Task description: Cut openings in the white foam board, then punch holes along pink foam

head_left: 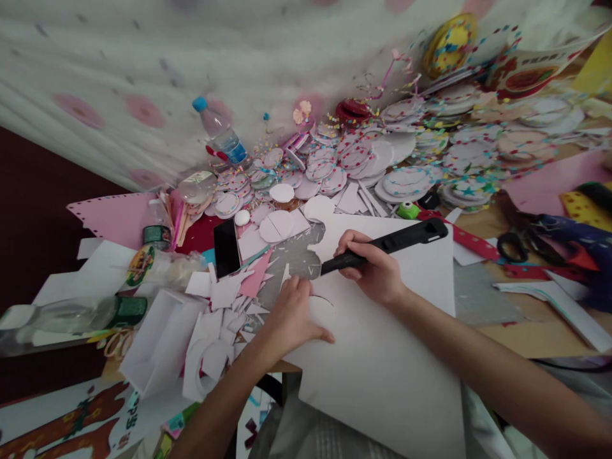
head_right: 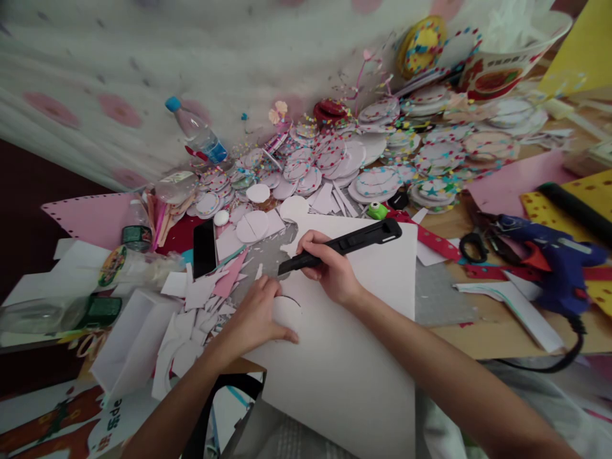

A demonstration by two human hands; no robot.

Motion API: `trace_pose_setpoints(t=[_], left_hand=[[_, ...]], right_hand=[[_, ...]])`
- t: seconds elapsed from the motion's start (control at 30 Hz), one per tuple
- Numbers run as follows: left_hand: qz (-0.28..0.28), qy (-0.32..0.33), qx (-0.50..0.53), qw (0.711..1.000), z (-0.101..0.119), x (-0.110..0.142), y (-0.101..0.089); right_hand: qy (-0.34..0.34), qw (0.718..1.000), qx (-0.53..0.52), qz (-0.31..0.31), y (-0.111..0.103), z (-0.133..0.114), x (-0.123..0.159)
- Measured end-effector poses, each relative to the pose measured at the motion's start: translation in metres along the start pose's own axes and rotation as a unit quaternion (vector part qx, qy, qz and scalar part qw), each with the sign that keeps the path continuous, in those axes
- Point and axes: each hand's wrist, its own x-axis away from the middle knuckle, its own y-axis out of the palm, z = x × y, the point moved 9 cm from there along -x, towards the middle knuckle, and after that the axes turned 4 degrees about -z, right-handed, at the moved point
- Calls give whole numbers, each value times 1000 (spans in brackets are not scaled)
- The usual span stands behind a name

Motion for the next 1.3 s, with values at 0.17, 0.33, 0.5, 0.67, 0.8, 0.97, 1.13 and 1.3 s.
trace_pose_setpoints(t=[0.17, 0.33, 0.5, 0.67, 0.8, 0.97, 1.13, 1.3], left_hand=[[14, -22, -4, 1000, 5, 6, -2], [-6, -29, 6, 1000, 6, 5, 1], [-13, -27, 26, 999, 2, 3, 2], [41, -28, 11, 999, -3, 21, -9], [177, 7, -44, 983, 10, 58, -38], [305, 72, -114, 943, 43, 104, -56], [343, 92, -129, 926, 50, 120, -52], [318, 44, -27, 947, 13, 93, -38]], right_hand=[[-2, 1000, 4, 3, 0, 0, 0], [0, 1000, 2, 7, -1, 0, 1], [-7, 1000, 12, 11, -1, -2, 0], [-37, 997, 55, 28, 2, -22, 11], [-78, 986, 146, 13, 17, -49, 43], [-200, 904, 364, -101, 67, -82, 91], [-205, 833, 479, -185, 98, -82, 105], [-146, 847, 488, -152, 80, -67, 98]])
